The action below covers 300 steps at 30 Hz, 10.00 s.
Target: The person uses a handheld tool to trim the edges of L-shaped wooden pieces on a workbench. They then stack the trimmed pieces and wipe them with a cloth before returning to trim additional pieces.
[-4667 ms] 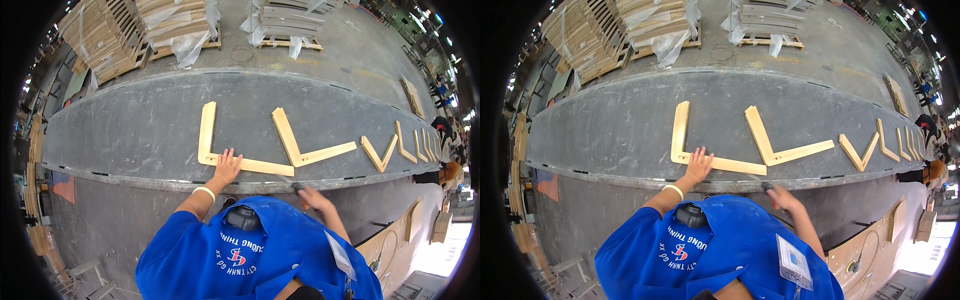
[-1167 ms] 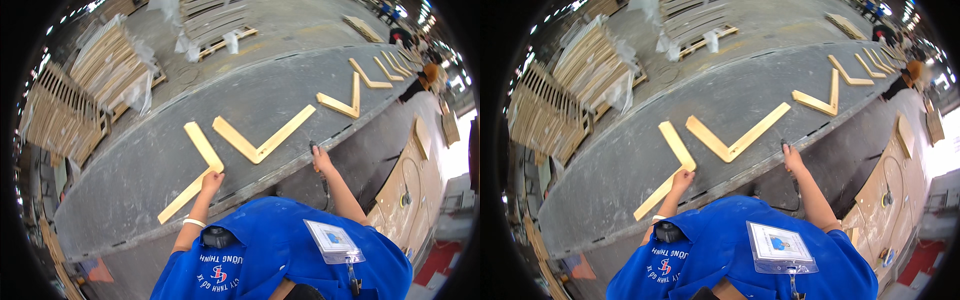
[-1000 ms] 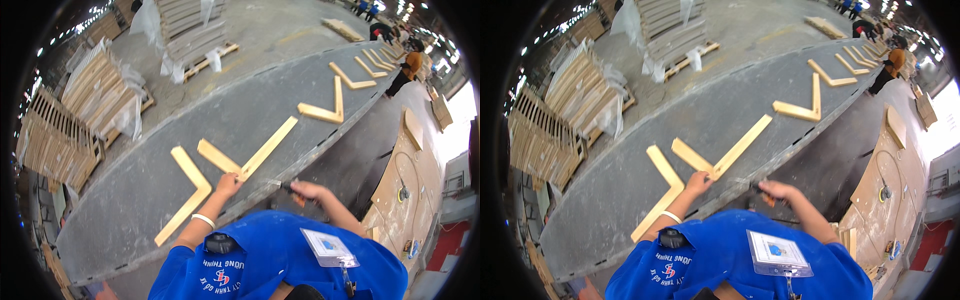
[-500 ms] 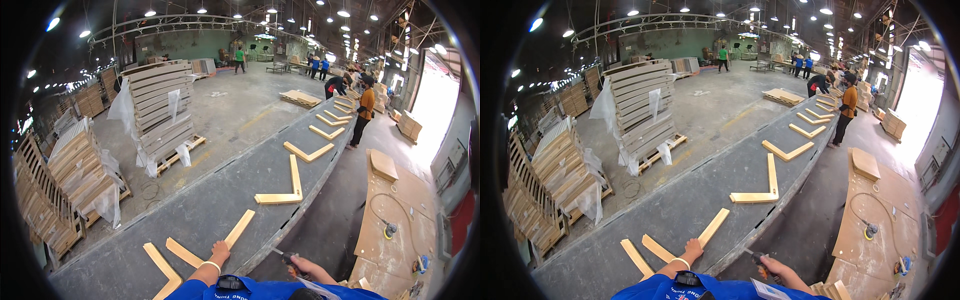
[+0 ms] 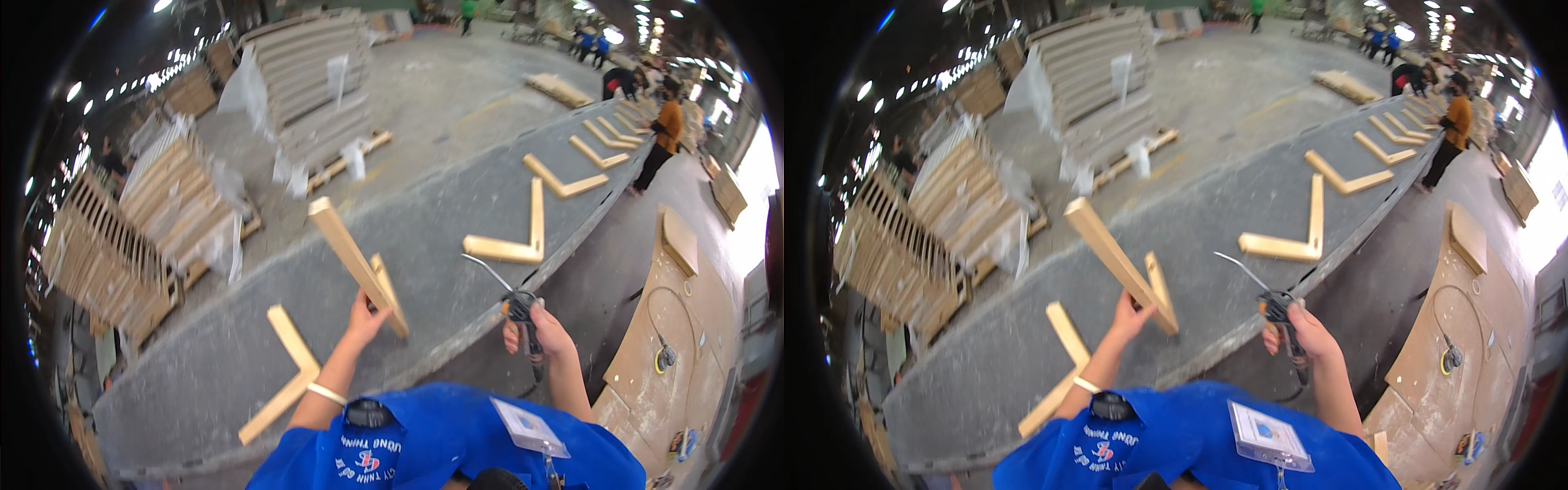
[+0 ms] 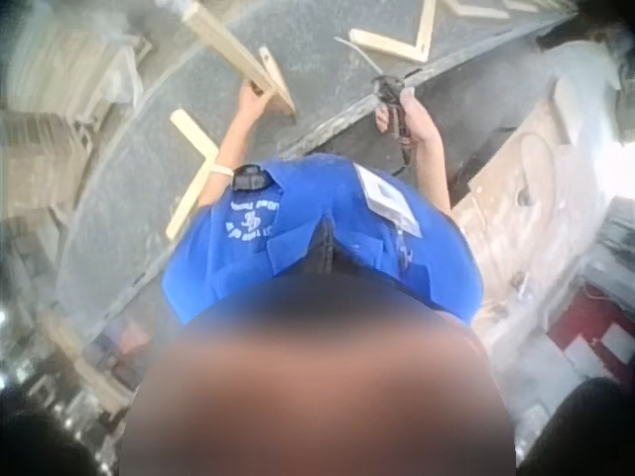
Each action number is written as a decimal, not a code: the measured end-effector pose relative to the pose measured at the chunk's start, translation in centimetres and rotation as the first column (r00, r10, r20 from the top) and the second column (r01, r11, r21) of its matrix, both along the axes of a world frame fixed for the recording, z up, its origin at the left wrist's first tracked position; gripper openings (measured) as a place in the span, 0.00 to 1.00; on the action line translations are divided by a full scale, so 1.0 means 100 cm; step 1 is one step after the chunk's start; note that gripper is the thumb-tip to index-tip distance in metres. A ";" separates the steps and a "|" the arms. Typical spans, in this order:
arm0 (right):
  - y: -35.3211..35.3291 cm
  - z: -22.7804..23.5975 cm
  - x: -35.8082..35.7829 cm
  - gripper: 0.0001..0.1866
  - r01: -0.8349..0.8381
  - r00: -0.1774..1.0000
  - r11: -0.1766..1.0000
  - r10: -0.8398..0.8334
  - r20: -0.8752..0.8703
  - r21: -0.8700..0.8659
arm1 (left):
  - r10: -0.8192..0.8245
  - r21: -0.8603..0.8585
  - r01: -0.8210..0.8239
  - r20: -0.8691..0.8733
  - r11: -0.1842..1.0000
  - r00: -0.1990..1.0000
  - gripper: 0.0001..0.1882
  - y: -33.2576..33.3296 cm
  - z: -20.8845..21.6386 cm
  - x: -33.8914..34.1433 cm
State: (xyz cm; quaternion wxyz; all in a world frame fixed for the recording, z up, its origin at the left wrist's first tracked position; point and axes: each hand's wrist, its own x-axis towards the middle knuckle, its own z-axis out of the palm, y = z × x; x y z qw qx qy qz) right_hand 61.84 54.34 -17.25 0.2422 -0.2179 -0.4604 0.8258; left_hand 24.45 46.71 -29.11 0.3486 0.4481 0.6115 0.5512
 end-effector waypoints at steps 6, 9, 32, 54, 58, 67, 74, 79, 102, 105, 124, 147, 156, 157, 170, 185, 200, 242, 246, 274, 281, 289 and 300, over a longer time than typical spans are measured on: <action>-0.041 -0.055 -0.091 0.27 -0.569 0.800 0.803 0.489 0.346 0.180 | 0.313 -0.278 -0.183 0.554 0.943 0.772 0.25 -0.100 -0.040 -0.027; -0.038 -0.095 -0.104 0.25 -0.601 0.676 0.794 0.443 0.589 0.092 | 0.446 -0.342 -0.286 0.699 0.895 0.559 0.25 -0.154 -0.056 -0.049; -0.070 -0.120 -0.153 0.29 -0.389 0.692 0.917 0.356 0.628 -0.091 | 0.626 -0.311 -0.725 0.752 0.615 0.209 0.28 -0.420 -0.129 -0.148; -0.146 -0.135 -0.215 0.32 -0.556 0.443 0.819 0.436 0.783 -0.141 | 0.185 -0.321 -0.584 -0.742 0.745 0.644 0.32 -0.378 -0.100 -0.198; -0.155 -0.134 -0.222 0.32 -0.593 0.438 0.798 0.430 0.790 -0.106 | -0.148 -0.553 -0.565 -0.782 0.612 0.606 0.40 -0.321 -0.102 -0.180; -0.170 -0.155 -0.201 0.29 -0.585 0.603 0.811 0.414 0.682 0.025 | -0.266 -0.715 -0.441 -0.644 0.542 0.717 0.34 -0.303 -0.116 -0.194; -0.171 -0.160 -0.196 0.28 -0.568 0.612 0.821 0.375 0.696 0.057 | -0.229 -0.649 -0.508 -0.716 0.566 0.659 0.31 -0.301 -0.122 -0.185; -0.171 -0.160 -0.204 0.26 -0.565 0.606 0.824 0.370 0.704 0.054 | -0.252 -0.589 -0.520 -0.776 0.619 0.579 0.28 -0.310 -0.130 -0.184; -0.013 -0.165 -0.084 0.31 0.020 0.702 0.983 -0.145 0.697 0.184 | -0.161 -0.542 -0.486 -0.764 0.686 0.625 0.28 -0.270 -0.104 -0.144; 0.059 -0.173 -0.014 0.28 0.194 0.655 0.967 -0.253 0.712 0.165 | -0.141 -0.518 -0.475 -0.767 0.711 0.625 0.28 -0.203 -0.096 -0.106; 0.279 -0.167 0.140 0.27 0.073 0.519 0.962 -0.263 0.813 0.264 | -0.157 -0.541 -0.748 -0.837 0.384 0.524 0.44 0.151 -0.094 0.037; 0.103 -0.172 0.215 0.27 0.235 0.729 0.970 -0.134 0.671 -0.063 | -0.222 -0.530 -0.167 -0.592 0.832 0.775 0.32 0.418 -0.142 0.325; 0.190 -0.095 0.218 0.30 0.232 0.908 0.961 -0.269 0.322 0.149 | -0.110 0.022 0.121 -0.281 0.992 0.953 0.37 0.388 -0.044 0.257; 0.205 -0.082 0.215 0.30 0.204 0.922 0.957 -0.259 0.287 0.208 | -0.122 0.058 0.138 -0.223 0.989 0.967 0.38 0.385 -0.027 0.245; 0.211 -0.091 0.092 0.24 -0.536 0.644 0.844 0.404 0.649 0.007 | 0.380 -0.364 -0.151 0.720 0.919 0.580 0.14 0.170 -0.096 0.160; 0.215 -0.135 0.069 0.29 -0.567 0.422 0.786 0.020 0.906 0.246 | 0.146 -0.681 0.234 0.451 0.694 0.880 0.11 0.112 -0.131 0.195; 0.157 -0.146 0.030 0.25 -0.623 0.479 0.780 0.441 0.759 -0.060 | -0.397 -0.533 -0.306 -0.822 0.789 0.408 0.35 -0.027 -0.155 0.078; 0.057 -0.195 0.065 0.25 -0.224 0.556 0.974 0.112 0.823 0.019 | 0.044 -0.239 -0.519 -0.879 0.821 0.475 0.28 -0.078 -0.072 -0.052; 0.064 -0.175 0.044 0.27 -0.203 0.517 0.978 0.142 0.844 -0.040 | 0.008 -0.259 -0.540 -0.897 0.801 0.442 0.27 -0.091 -0.078 -0.069; 0.061 -0.195 0.039 0.25 -0.324 0.566 0.946 0.170 0.807 0.028 | -0.124 -0.565 -0.590 -0.775 0.577 0.620 0.28 -0.028 -0.099 -0.076; 0.055 -0.180 0.035 0.24 -0.342 0.547 0.937 0.144 0.825 0.063 | -0.121 -0.584 -0.581 -0.757 0.567 0.643 0.31 -0.030 -0.094 -0.079; 0.054 -0.153 0.025 0.31 -0.433 0.415 0.901 0.156 0.896 0.044 | 0.571 -0.545 -0.833 -0.655 0.097 0.495 0.43 -0.179 -0.101 -0.138; 0.086 -0.183 -0.006 0.28 -0.588 0.447 0.808 0.287 0.847 0.036 | 0.959 -0.734 -0.624 0.140 0.267 0.246 0.50 -0.259 -0.144 -0.101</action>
